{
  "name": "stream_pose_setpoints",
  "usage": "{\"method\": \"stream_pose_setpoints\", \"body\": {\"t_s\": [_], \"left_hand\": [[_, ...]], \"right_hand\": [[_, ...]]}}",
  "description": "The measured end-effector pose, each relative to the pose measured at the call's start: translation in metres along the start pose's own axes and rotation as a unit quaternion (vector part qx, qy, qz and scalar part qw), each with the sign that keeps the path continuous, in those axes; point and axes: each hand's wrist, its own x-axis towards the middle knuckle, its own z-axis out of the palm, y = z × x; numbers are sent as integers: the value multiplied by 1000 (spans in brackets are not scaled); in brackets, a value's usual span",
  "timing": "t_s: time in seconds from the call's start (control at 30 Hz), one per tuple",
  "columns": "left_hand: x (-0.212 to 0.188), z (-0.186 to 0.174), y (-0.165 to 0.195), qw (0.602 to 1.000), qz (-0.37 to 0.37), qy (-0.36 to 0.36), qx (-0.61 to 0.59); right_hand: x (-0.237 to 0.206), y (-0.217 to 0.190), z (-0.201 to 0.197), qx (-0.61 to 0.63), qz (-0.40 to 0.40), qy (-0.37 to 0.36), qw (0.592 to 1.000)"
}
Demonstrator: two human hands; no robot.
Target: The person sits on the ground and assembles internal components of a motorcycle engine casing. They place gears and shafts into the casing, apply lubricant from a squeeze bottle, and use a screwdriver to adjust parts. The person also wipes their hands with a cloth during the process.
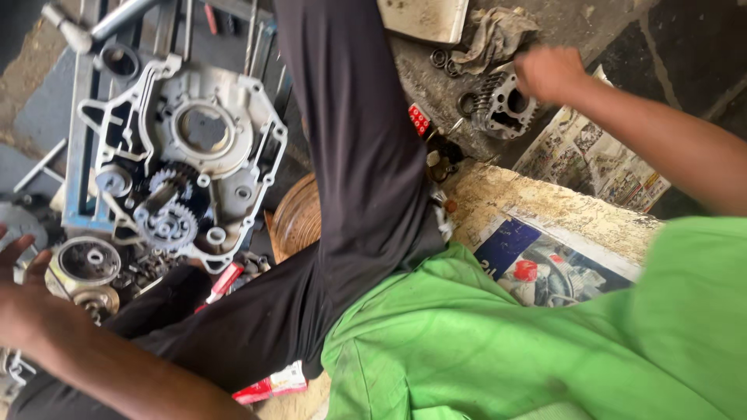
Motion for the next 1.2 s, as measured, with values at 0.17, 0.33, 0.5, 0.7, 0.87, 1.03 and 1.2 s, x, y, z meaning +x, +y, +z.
{"method": "stream_pose_setpoints", "body": {"t_s": [0.17,0.33,0.5,0.7,0.87,1.03,1.2], "left_hand": [[-5,7,-4,986,131,-5,102],[-15,13,6,969,197,-29,148],[-52,110,38,954,184,178,153],[-118,487,90,886,134,-410,169],[-110,672,-25,849,-266,-449,-89],[-105,676,-99,799,-452,-346,-192],[-109,688,-102,815,-377,-363,-250]], "right_hand": [[56,21,-16,107,101,105,984],[82,16,-25,280,123,-6,952],[74,79,-1,621,174,252,721],[61,158,-14,595,255,184,739],[40,121,-92,631,44,-34,774],[26,30,-123,429,30,313,847],[74,19,-92,389,49,503,770]]}}
